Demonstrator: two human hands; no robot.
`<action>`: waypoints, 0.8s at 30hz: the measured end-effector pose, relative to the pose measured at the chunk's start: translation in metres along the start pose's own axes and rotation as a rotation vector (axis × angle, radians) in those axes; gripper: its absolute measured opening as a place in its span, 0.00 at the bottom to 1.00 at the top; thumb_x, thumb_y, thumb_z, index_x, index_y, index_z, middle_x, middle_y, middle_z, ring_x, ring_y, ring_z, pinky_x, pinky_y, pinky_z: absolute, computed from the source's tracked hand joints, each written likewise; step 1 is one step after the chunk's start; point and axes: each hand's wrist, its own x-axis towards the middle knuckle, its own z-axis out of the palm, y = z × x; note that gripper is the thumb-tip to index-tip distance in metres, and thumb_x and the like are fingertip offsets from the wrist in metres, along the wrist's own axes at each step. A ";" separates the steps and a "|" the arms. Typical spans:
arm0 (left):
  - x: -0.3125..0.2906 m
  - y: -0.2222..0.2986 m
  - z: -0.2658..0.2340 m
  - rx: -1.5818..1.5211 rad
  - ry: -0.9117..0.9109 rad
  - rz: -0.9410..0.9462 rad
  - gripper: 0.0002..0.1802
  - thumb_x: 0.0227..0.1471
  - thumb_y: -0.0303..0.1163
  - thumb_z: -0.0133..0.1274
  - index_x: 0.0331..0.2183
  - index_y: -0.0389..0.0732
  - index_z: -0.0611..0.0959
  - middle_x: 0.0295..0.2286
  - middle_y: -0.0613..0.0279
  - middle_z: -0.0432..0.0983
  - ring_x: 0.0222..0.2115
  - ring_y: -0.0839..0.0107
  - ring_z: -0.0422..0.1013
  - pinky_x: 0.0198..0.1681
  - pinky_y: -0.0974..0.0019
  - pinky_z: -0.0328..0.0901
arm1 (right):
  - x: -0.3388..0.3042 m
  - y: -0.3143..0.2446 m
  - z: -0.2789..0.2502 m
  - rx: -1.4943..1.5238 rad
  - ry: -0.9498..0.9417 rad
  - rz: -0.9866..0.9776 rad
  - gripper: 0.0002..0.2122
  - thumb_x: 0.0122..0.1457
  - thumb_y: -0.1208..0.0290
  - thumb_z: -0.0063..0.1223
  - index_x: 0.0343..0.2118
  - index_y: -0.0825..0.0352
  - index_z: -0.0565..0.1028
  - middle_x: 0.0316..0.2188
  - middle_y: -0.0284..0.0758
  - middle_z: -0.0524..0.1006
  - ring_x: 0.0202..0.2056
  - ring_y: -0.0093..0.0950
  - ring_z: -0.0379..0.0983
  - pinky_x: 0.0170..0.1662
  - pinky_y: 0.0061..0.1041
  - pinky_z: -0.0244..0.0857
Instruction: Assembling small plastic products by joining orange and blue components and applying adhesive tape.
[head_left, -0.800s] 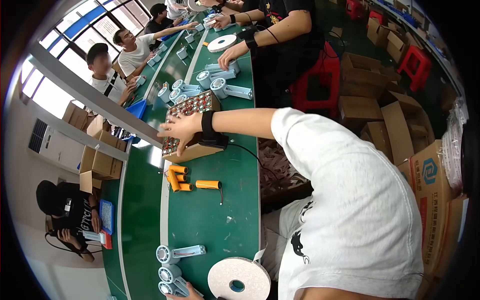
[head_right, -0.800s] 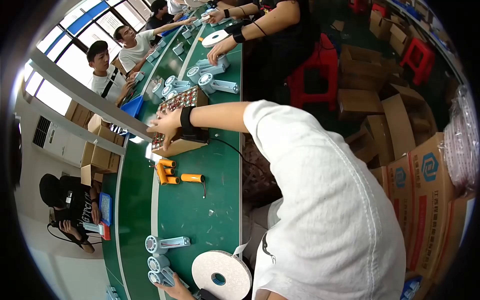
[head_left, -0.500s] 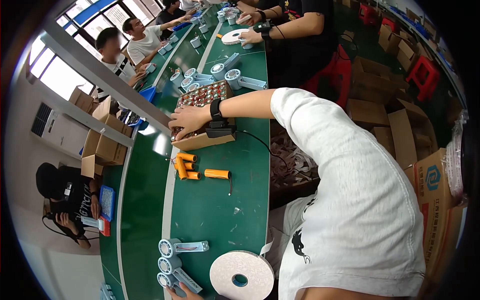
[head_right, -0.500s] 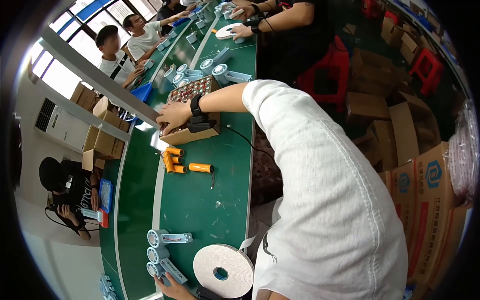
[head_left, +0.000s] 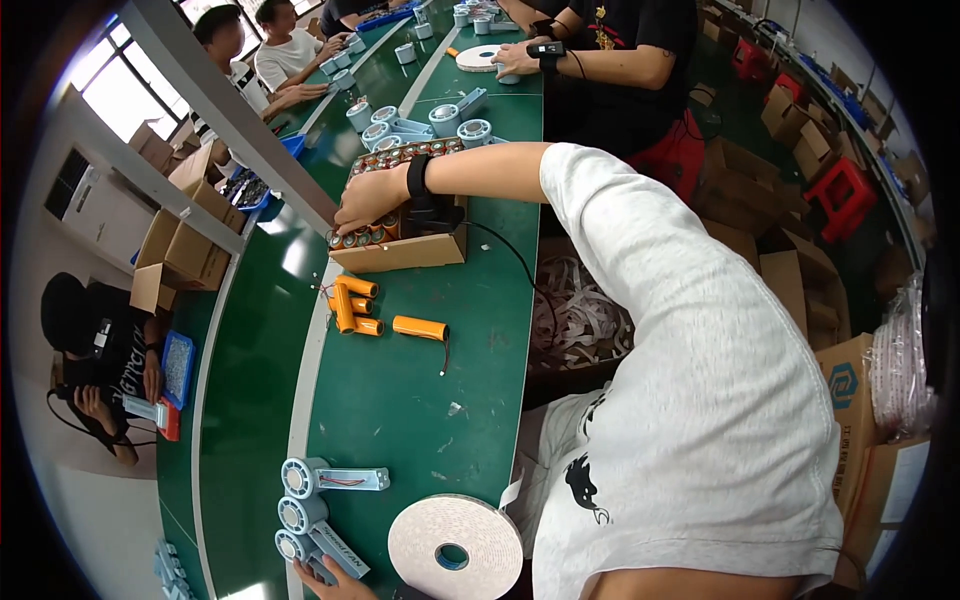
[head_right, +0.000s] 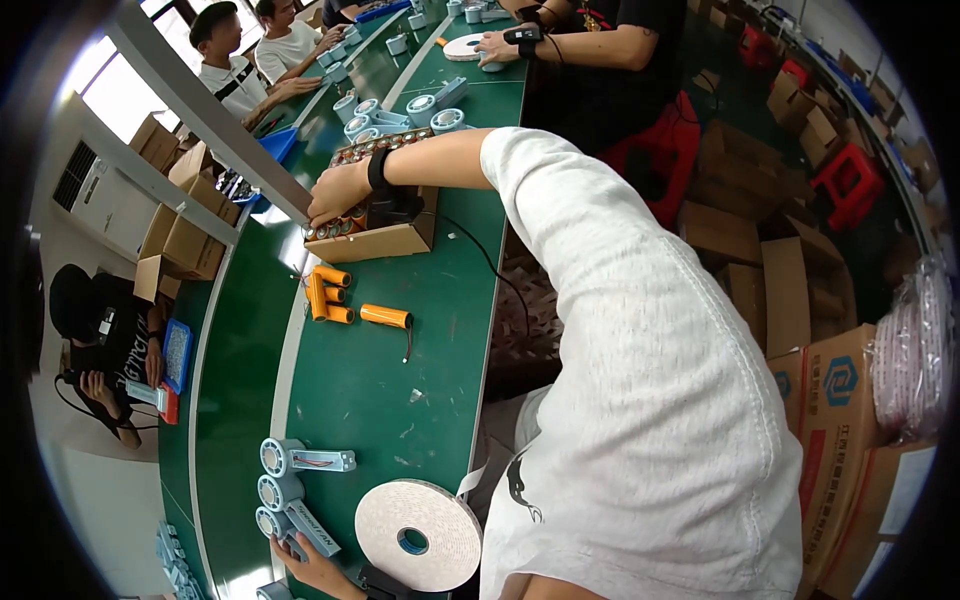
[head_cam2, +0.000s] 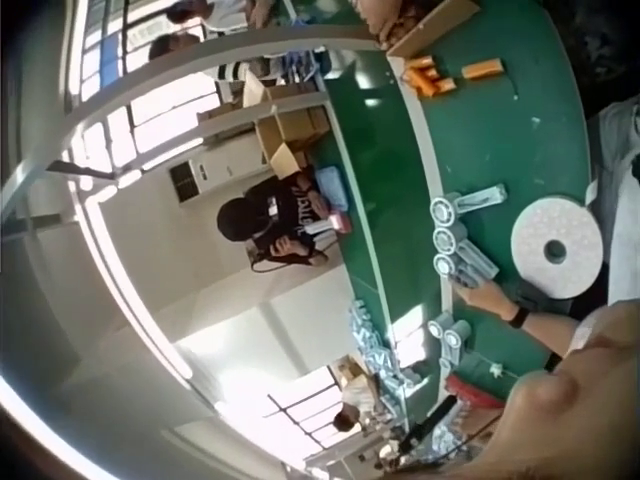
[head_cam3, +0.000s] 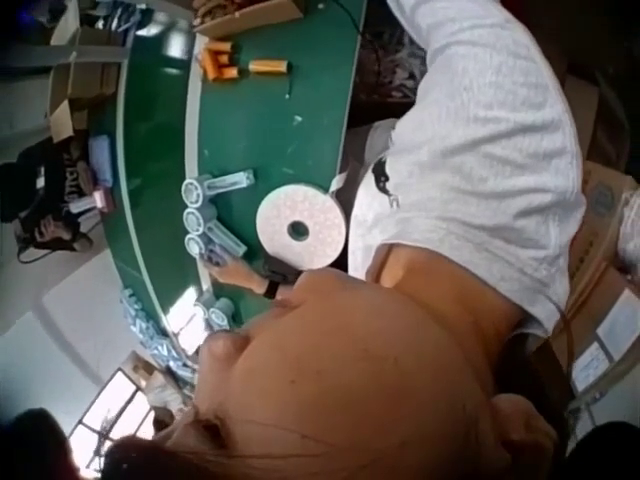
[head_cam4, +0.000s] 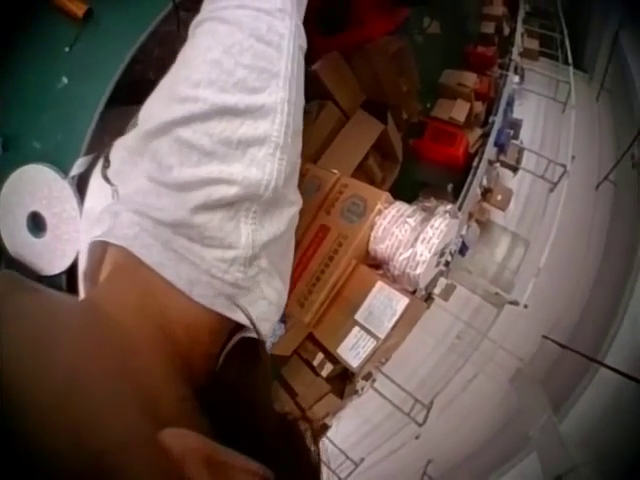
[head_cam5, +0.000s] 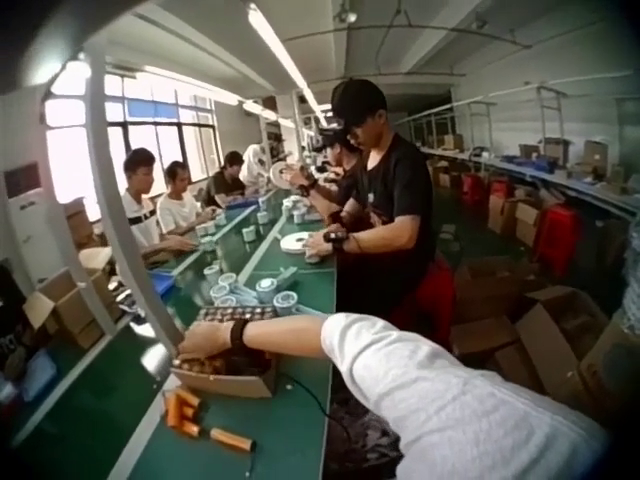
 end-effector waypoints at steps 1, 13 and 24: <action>0.000 -0.002 0.000 -0.006 -0.001 -0.003 0.27 0.47 0.36 0.53 0.46 0.30 0.69 0.41 0.42 0.69 0.41 0.50 0.66 0.45 0.59 0.60 | 0.002 -0.001 -0.005 -0.011 -0.011 -0.022 0.18 0.56 0.54 0.39 0.21 0.65 0.69 0.15 0.43 0.71 0.22 0.42 0.69 0.27 0.38 0.63; -0.002 -0.013 0.001 0.082 0.001 0.039 0.28 0.47 0.38 0.54 0.46 0.30 0.68 0.40 0.41 0.69 0.40 0.49 0.67 0.43 0.57 0.61 | 0.022 -0.056 -0.121 0.374 0.146 0.048 0.16 0.52 0.62 0.50 0.18 0.72 0.71 0.10 0.39 0.67 0.13 0.29 0.62 0.20 0.25 0.56; -0.035 0.047 -0.042 -0.287 -0.112 -0.205 0.17 0.50 0.35 0.50 0.37 0.30 0.74 0.34 0.47 0.71 0.35 0.59 0.67 0.40 0.62 0.62 | -0.012 -0.096 -0.022 0.174 0.186 -0.152 0.10 0.50 0.65 0.49 0.24 0.67 0.74 0.22 0.37 0.74 0.25 0.34 0.70 0.28 0.30 0.64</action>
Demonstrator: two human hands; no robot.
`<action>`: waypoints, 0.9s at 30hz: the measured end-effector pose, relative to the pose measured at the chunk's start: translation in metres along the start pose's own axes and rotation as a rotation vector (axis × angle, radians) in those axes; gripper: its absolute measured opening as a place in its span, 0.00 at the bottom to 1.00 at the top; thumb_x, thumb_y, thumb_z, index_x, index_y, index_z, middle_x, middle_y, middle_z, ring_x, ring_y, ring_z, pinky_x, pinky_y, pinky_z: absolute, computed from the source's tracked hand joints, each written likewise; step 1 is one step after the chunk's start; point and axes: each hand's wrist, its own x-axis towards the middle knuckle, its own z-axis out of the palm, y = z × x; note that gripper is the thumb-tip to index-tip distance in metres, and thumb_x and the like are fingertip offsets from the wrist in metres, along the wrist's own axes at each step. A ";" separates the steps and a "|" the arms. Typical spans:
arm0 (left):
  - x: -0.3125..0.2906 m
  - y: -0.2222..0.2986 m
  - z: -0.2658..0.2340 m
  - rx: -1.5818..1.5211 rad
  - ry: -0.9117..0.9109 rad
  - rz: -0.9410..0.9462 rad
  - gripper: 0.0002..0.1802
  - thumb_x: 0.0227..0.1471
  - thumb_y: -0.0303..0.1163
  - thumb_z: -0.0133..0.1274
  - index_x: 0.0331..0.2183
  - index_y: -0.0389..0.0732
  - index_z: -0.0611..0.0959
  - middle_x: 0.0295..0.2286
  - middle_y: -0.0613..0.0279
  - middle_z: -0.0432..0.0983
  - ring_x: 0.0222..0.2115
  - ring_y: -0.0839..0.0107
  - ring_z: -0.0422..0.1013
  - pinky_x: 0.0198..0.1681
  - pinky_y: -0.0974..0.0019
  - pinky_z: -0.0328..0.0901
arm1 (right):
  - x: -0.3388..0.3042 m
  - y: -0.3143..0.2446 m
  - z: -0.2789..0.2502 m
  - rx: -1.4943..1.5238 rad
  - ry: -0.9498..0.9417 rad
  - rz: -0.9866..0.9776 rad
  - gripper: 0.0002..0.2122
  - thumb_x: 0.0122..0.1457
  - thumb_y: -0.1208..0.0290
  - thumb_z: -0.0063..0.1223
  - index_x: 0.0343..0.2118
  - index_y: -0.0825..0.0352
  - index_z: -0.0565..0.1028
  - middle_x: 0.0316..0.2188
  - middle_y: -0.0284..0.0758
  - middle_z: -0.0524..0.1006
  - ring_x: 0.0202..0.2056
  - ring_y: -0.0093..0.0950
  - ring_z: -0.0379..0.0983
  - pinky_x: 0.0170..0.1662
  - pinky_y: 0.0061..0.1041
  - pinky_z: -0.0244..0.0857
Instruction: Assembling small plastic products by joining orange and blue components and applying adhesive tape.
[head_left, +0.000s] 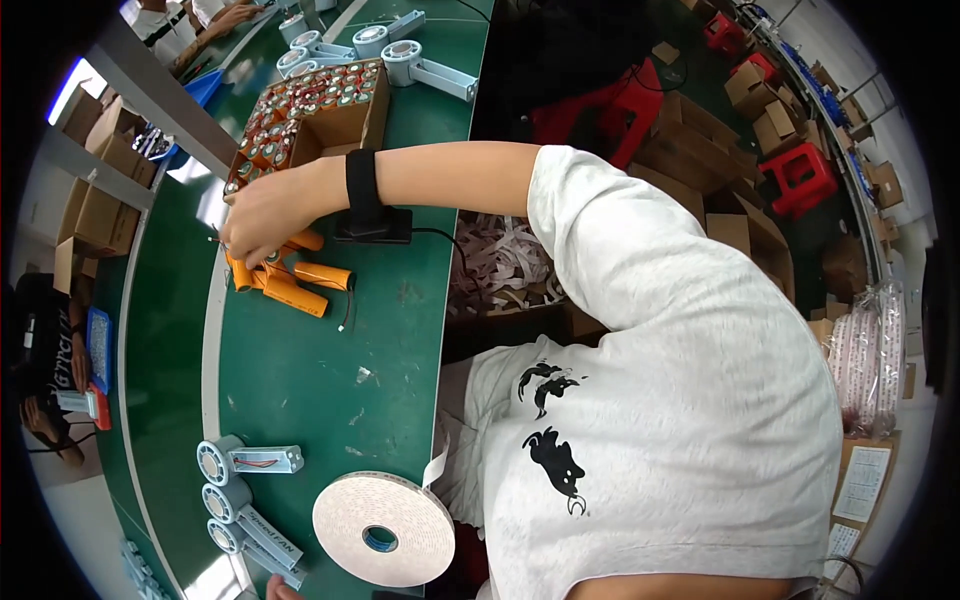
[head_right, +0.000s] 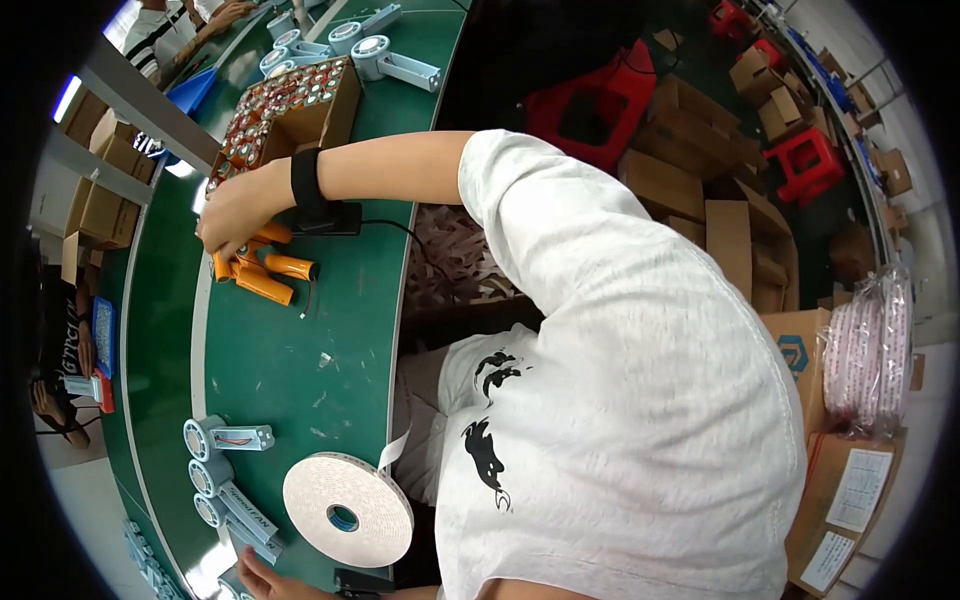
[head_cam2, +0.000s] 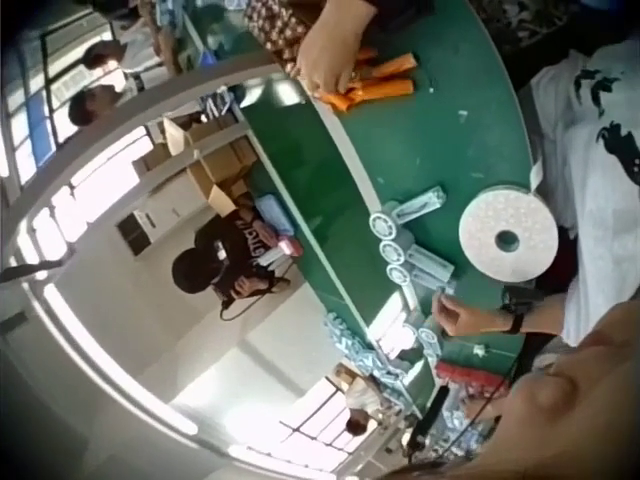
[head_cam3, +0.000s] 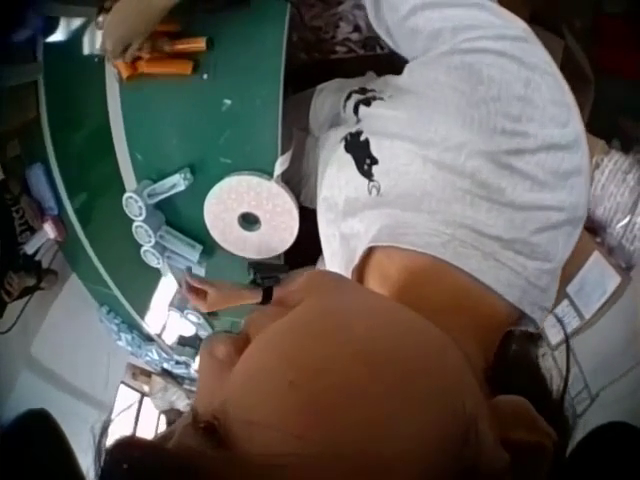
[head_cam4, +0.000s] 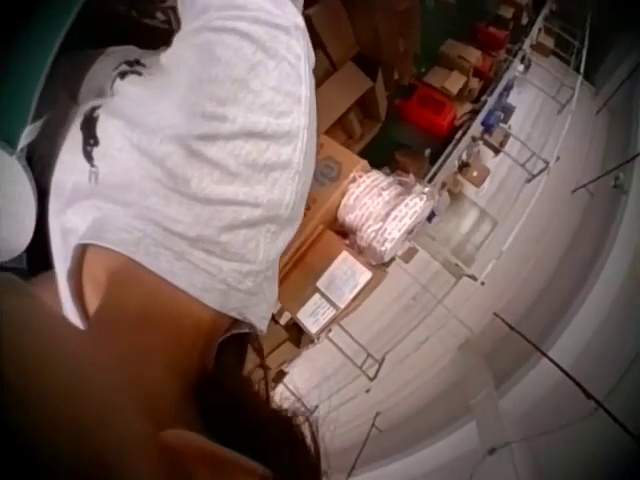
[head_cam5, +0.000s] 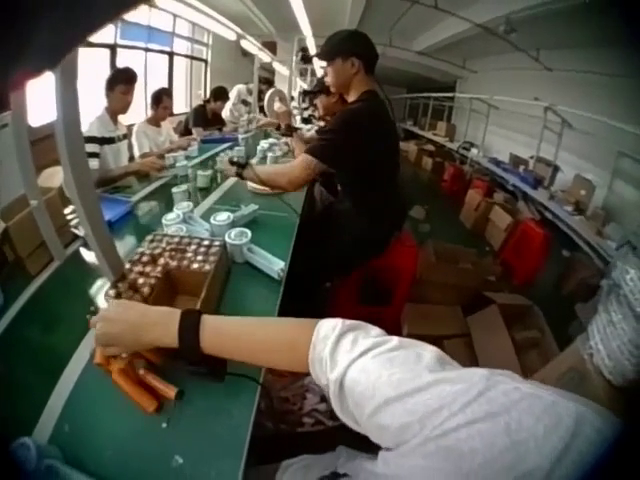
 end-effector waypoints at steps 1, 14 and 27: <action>-0.018 0.005 -0.007 -0.102 -0.191 -0.051 0.18 0.49 0.36 0.51 0.36 0.30 0.74 0.33 0.48 0.71 0.34 0.59 0.67 0.41 0.62 0.61 | 0.004 -0.003 0.003 -0.133 0.068 -0.097 0.09 0.49 0.65 0.49 0.25 0.67 0.74 0.24 0.37 0.74 0.27 0.35 0.71 0.29 0.31 0.64; -0.118 0.026 0.060 0.574 -0.377 0.296 0.54 0.32 0.46 0.60 0.55 0.35 0.52 0.53 0.47 0.51 0.52 0.49 0.51 0.57 0.50 0.39 | -0.085 -0.071 0.027 0.229 0.046 0.532 0.05 0.41 0.76 0.52 0.24 0.68 0.72 0.20 0.38 0.72 0.25 0.35 0.70 0.30 0.31 0.64; -0.054 0.108 0.067 -0.146 -0.030 0.367 0.60 0.28 0.36 0.63 0.56 0.38 0.42 0.41 0.45 0.63 0.42 0.54 0.66 0.44 0.57 0.62 | -0.042 -0.229 -0.058 1.518 0.141 0.570 0.08 0.43 0.73 0.57 0.25 0.71 0.73 0.16 0.29 0.68 0.18 0.15 0.62 0.23 0.16 0.55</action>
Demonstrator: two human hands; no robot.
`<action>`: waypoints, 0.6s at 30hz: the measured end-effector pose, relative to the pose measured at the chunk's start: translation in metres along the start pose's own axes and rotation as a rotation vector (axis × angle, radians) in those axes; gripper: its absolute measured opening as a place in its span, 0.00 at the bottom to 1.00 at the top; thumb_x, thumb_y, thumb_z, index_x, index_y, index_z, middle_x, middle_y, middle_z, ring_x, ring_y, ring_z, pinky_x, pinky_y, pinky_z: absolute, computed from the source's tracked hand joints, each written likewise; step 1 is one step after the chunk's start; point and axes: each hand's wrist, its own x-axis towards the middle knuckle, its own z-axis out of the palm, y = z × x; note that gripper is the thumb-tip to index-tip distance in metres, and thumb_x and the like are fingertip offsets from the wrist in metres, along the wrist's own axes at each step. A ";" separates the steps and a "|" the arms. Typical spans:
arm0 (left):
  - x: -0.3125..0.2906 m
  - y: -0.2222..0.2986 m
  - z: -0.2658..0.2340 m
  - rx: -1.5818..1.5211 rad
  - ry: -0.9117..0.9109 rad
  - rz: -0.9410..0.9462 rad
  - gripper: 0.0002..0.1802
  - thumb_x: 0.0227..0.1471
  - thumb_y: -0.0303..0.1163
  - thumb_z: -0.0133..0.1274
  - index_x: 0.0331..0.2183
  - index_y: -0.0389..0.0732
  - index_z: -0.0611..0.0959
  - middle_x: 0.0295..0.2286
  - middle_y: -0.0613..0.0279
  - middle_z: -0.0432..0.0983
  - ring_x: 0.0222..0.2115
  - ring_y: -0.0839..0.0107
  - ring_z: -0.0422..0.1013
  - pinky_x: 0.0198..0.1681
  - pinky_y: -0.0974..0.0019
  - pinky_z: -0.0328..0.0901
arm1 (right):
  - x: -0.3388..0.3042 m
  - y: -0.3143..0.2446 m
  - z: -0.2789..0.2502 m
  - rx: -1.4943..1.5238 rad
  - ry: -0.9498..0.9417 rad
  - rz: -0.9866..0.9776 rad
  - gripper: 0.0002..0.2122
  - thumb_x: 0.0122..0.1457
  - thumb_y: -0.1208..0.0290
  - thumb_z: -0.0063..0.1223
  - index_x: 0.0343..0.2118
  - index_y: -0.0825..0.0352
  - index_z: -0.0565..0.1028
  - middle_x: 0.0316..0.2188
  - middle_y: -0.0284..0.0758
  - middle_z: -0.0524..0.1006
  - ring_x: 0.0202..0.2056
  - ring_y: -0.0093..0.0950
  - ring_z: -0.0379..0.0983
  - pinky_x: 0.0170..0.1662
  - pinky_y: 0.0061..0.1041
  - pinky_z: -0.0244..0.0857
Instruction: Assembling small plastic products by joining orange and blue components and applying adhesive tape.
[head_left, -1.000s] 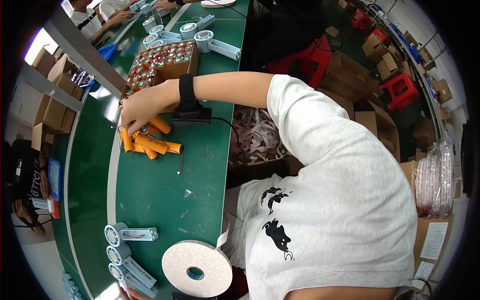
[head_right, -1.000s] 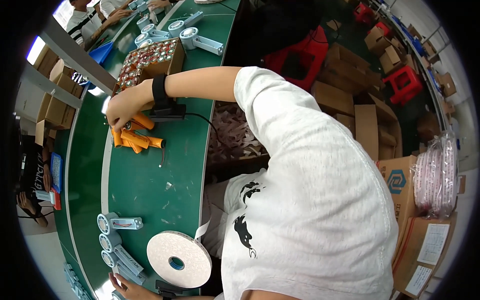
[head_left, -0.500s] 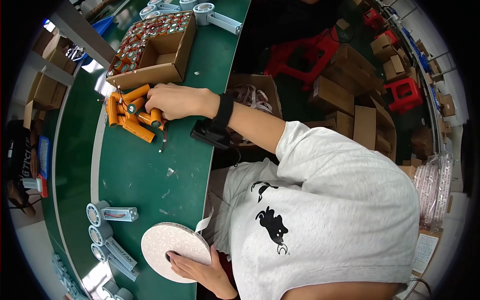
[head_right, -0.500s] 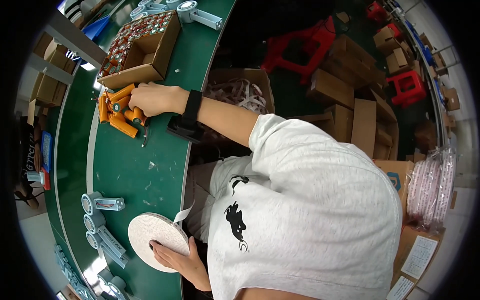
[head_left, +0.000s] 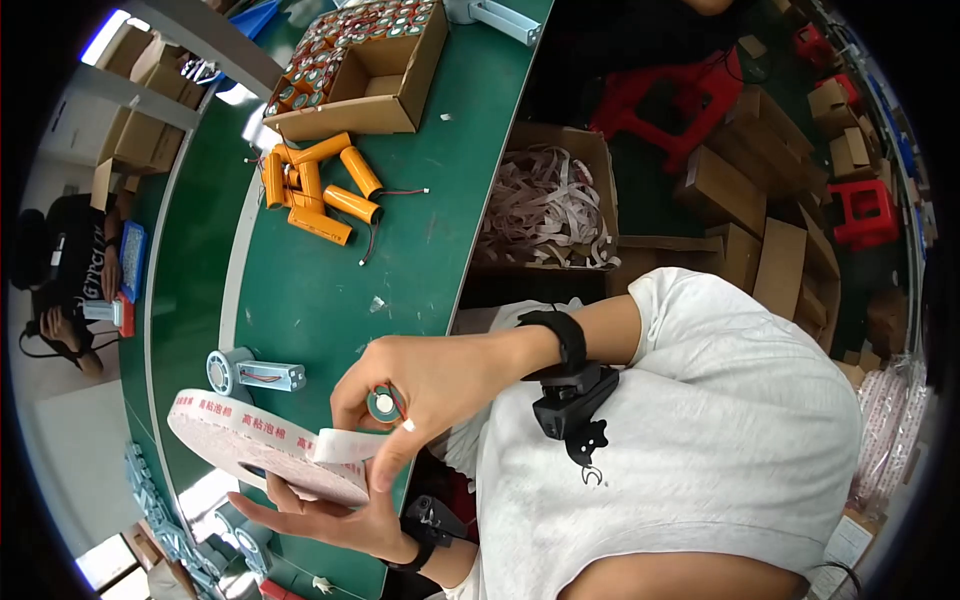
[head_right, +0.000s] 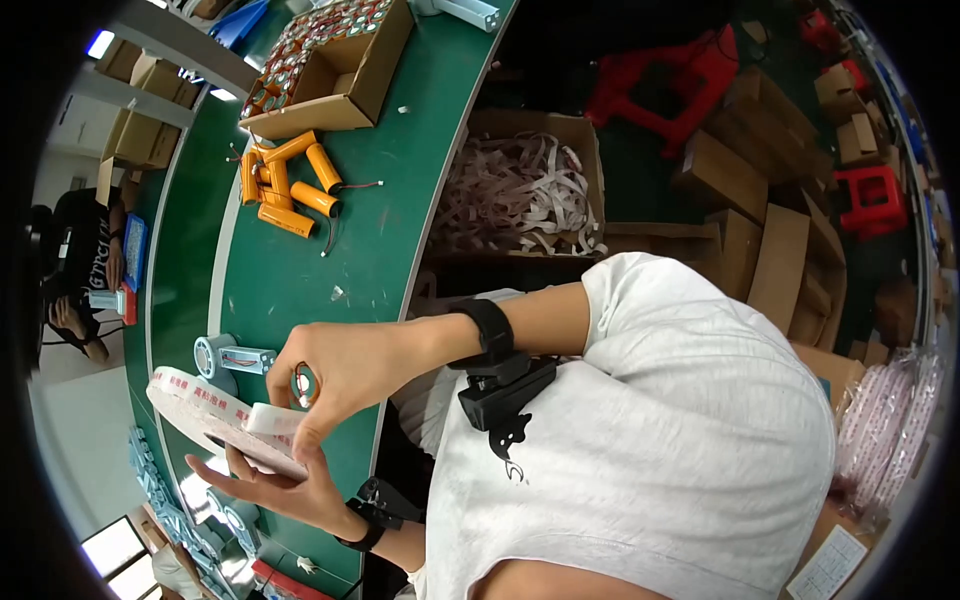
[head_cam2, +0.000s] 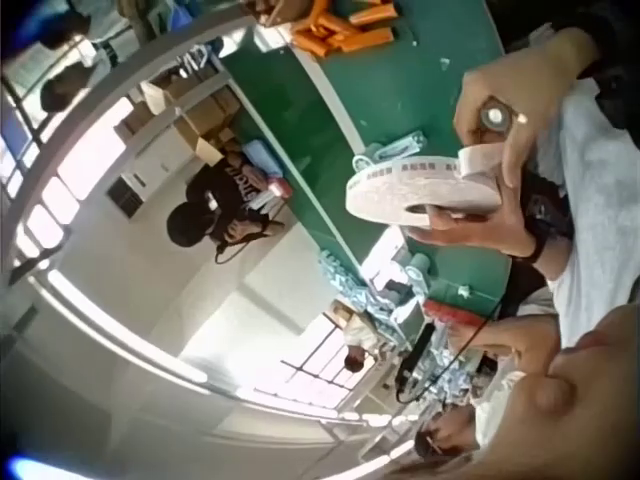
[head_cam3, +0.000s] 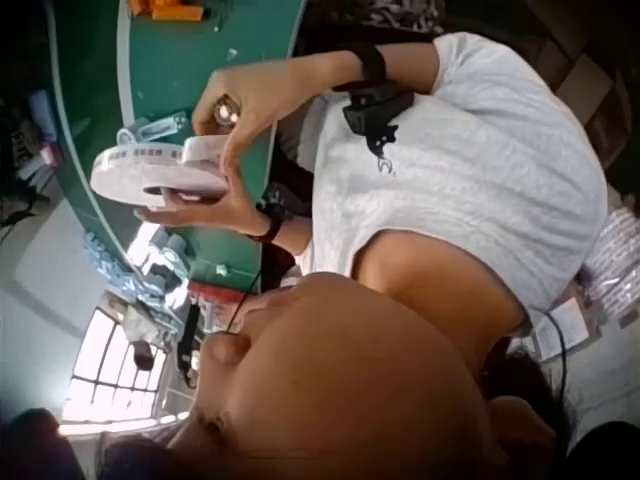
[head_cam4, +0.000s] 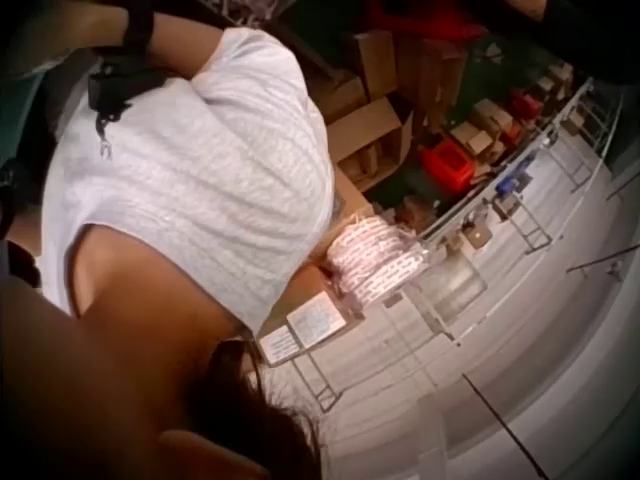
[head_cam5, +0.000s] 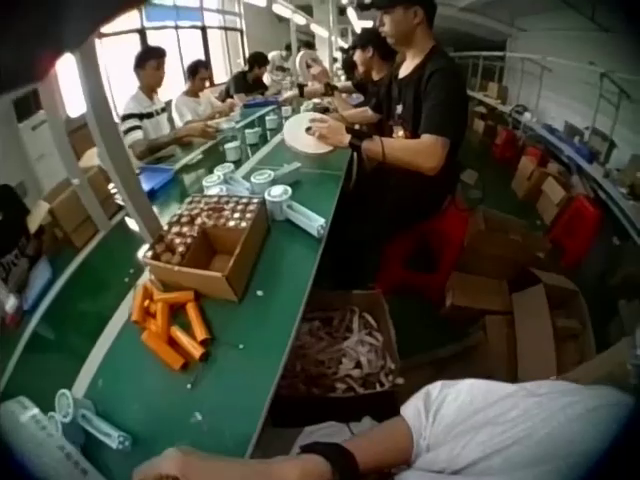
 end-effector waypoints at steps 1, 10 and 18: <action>0.006 0.000 0.004 -0.002 0.027 0.024 0.60 0.29 0.36 0.63 0.56 0.39 0.41 0.41 0.46 0.64 0.41 0.55 0.66 0.42 0.58 0.63 | 0.005 0.003 0.003 0.052 0.015 -0.010 0.07 0.43 0.73 0.57 0.24 0.71 0.73 0.15 0.29 0.68 0.18 0.15 0.62 0.22 0.17 0.55; 0.055 -0.072 0.006 -0.039 0.235 -0.088 0.60 0.30 0.37 0.65 0.57 0.45 0.42 0.42 0.48 0.63 0.40 0.58 0.67 0.39 0.61 0.65 | 0.013 0.029 -0.021 0.012 -0.007 0.043 0.05 0.42 0.74 0.55 0.18 0.70 0.74 0.13 0.28 0.68 0.16 0.16 0.60 0.21 0.19 0.53; 0.037 -0.072 -0.022 -0.774 -0.087 -0.191 0.45 0.44 0.48 0.54 0.56 0.41 0.50 0.35 0.53 0.68 0.35 0.62 0.67 0.37 0.61 0.64 | 0.015 0.049 -0.056 0.068 -0.001 0.238 0.06 0.44 0.72 0.53 0.22 0.70 0.73 0.12 0.27 0.67 0.16 0.16 0.60 0.21 0.17 0.54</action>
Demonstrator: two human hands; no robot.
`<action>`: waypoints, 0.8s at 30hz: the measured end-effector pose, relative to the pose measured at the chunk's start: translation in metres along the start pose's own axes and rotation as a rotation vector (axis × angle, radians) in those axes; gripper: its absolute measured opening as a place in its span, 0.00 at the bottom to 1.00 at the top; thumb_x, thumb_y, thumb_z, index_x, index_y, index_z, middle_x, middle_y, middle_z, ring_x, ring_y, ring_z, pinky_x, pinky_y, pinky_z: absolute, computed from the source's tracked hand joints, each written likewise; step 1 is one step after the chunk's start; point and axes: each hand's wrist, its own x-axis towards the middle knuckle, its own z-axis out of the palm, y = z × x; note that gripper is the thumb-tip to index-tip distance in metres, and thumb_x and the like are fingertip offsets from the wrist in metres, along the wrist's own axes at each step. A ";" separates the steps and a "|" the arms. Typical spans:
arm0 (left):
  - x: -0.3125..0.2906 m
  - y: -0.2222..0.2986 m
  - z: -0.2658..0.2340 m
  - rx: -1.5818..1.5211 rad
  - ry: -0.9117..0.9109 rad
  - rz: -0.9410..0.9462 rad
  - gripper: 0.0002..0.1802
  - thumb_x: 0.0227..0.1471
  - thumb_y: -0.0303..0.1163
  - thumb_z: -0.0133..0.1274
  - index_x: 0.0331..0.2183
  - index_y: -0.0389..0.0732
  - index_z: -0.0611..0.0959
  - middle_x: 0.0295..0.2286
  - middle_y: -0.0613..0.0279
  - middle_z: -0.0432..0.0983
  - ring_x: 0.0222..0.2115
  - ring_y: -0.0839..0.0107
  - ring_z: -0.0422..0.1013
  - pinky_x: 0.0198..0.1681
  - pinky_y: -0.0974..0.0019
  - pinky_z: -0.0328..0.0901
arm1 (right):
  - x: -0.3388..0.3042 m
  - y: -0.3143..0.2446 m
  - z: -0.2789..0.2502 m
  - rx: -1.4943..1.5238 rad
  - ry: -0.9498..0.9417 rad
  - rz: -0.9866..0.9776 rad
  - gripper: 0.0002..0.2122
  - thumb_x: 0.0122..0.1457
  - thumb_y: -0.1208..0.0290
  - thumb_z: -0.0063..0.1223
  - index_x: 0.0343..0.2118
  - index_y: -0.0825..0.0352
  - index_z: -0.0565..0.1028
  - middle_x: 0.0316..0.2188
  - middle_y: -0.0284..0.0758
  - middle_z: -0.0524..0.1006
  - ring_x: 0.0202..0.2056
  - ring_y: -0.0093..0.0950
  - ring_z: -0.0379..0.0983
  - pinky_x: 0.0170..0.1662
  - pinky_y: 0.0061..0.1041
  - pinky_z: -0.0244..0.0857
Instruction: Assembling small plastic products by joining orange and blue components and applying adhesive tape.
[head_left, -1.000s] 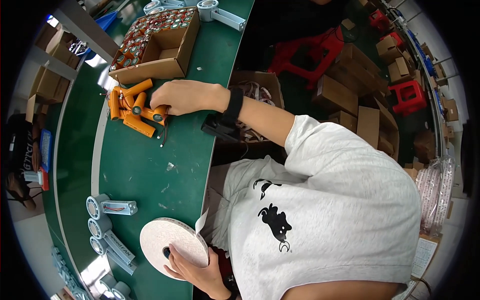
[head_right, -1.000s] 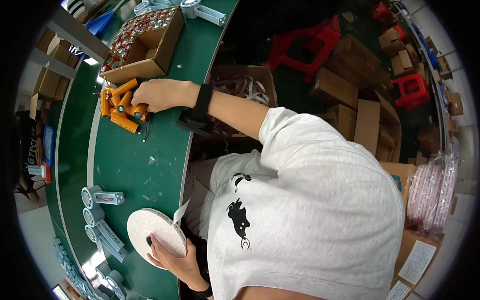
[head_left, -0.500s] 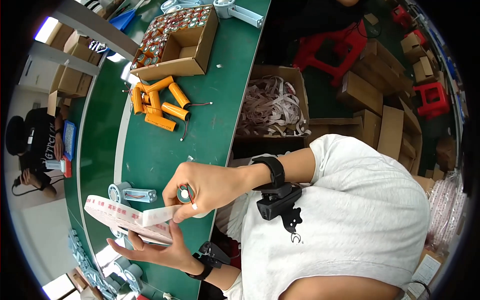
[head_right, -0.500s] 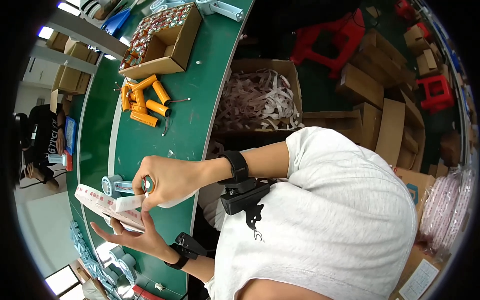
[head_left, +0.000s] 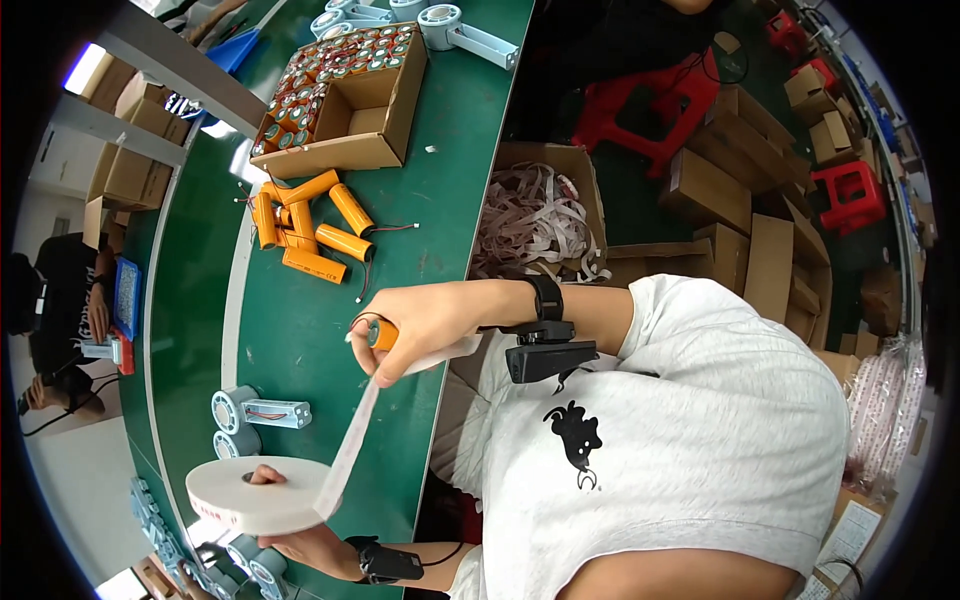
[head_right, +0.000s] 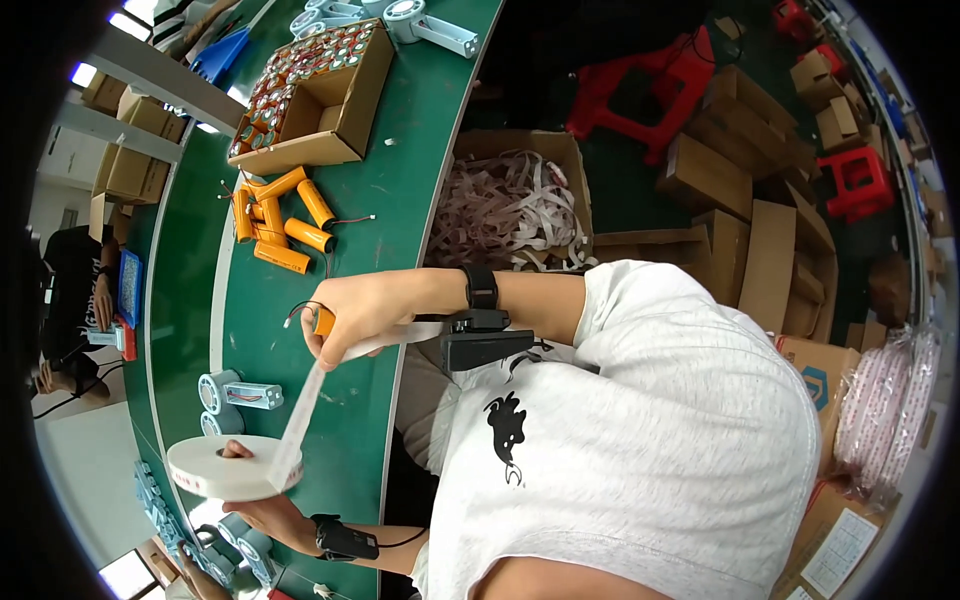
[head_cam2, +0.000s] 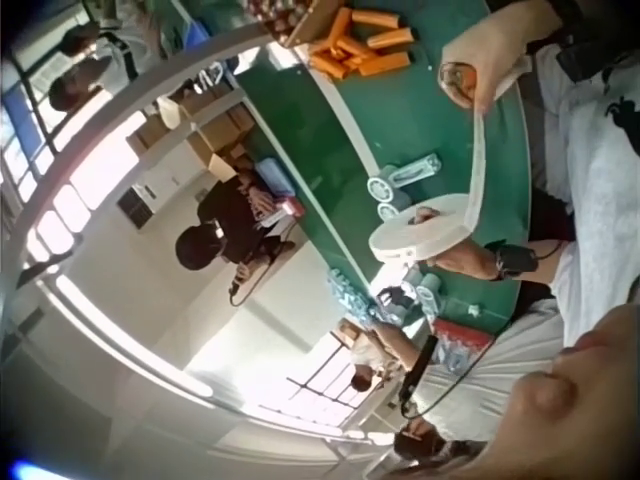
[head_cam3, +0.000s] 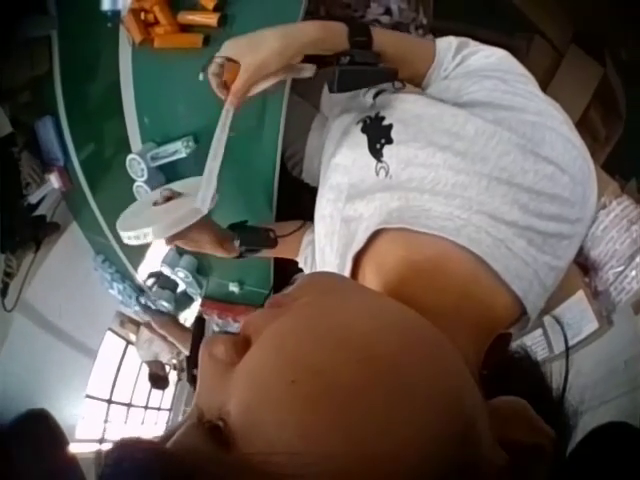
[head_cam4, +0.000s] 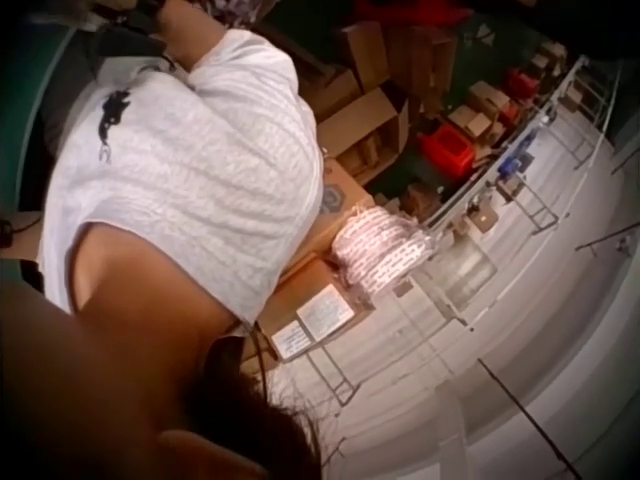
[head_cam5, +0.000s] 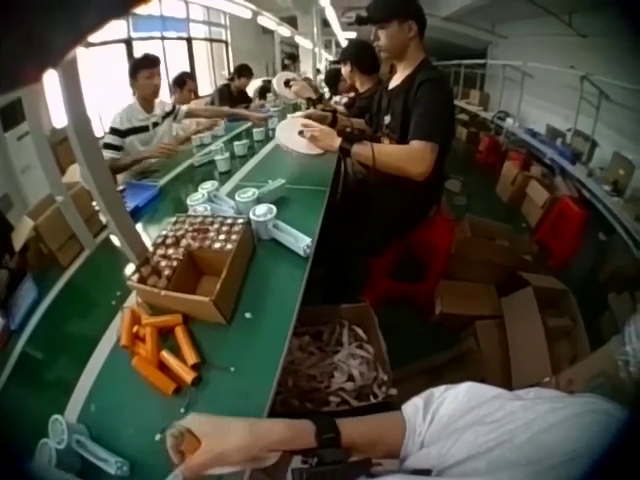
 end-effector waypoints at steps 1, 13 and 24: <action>-0.001 0.002 -0.004 0.387 0.089 0.062 0.43 0.46 0.51 0.48 0.55 0.40 0.50 0.36 0.52 0.67 0.35 0.63 0.67 0.37 0.64 0.64 | 0.000 -0.003 -0.001 -0.004 0.003 0.003 0.06 0.44 0.72 0.53 0.22 0.70 0.73 0.12 0.27 0.67 0.16 0.16 0.60 0.21 0.17 0.54; 0.010 -0.021 0.011 0.818 0.579 0.251 0.37 0.53 0.59 0.27 0.54 0.41 0.54 0.46 0.46 0.61 0.40 0.60 0.68 0.35 0.68 0.69 | 0.036 0.009 -0.002 0.290 0.091 0.053 0.15 0.53 0.63 0.48 0.33 0.74 0.73 0.18 0.33 0.70 0.17 0.19 0.64 0.20 0.19 0.58; 0.009 -0.032 0.044 0.883 0.490 0.273 0.33 0.54 0.54 0.33 0.54 0.41 0.57 0.50 0.44 0.56 0.46 0.53 0.63 0.38 0.60 0.67 | 0.041 -0.035 0.052 -0.214 0.159 -0.381 0.15 0.49 0.71 0.54 0.35 0.78 0.72 0.27 0.41 0.70 0.26 0.28 0.68 0.30 0.23 0.61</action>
